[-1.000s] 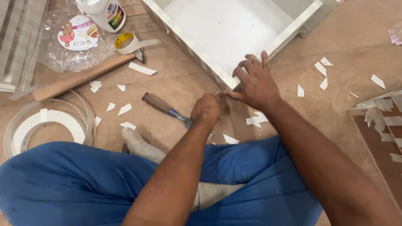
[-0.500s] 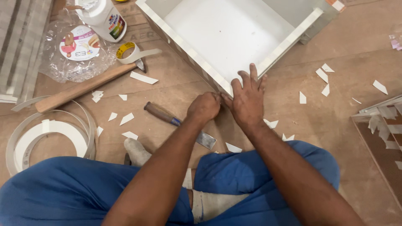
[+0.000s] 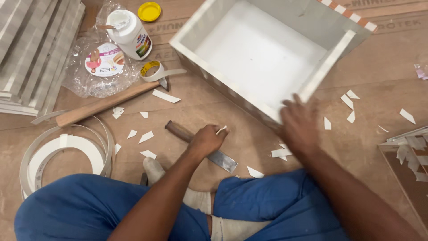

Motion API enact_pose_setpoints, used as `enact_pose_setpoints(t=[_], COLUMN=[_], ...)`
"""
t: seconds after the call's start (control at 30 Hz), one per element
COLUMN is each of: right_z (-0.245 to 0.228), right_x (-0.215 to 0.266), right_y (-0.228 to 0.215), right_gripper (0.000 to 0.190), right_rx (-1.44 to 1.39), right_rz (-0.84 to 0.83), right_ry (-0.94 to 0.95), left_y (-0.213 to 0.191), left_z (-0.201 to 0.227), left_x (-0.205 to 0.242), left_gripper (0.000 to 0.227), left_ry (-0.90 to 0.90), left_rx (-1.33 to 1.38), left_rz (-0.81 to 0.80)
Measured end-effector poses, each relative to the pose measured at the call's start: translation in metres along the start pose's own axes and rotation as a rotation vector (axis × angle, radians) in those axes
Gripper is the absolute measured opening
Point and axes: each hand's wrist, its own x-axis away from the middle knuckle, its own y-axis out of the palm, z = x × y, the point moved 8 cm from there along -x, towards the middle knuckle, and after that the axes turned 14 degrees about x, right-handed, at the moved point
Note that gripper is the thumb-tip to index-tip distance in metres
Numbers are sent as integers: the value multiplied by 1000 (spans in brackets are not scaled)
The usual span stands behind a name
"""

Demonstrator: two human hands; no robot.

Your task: The person applies white edge banding tape to the edges of a white drawer box. They use a hammer and a chisel to tap and trim the tape along the edges, then continue applying tape to the remaining sides.

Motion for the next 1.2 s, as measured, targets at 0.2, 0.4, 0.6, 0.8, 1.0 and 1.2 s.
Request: enact_pose_setpoints(t=[0.2,0.4,0.6,0.8,1.0,1.2], right_z=[111,82,-59,-73,-68,-114], right_x=[30,3,-65,-88,-72,-78], right_y=[15,-34,-56,-36,-52,-83], right_gripper=[53,93,79,35,43,48], right_rx=[193,-139,-347,-403,-334,-402], right_rz=[-265,-70,17,-5,26,312], right_ry=[14,85,-182,-108,-208,-424], left_y=[-11,-6,-21,-44,-83,-80], left_z=[-15,2,17,28,29,35], left_x=[40,55,62,67,58,56], left_gripper=[52,56,34,33,29,33], left_ry=[39,277,196,151,160,134], left_rx=[-31,-2,101,194,294,313], left_rz=[-22,-142,-246,-148,184,226])
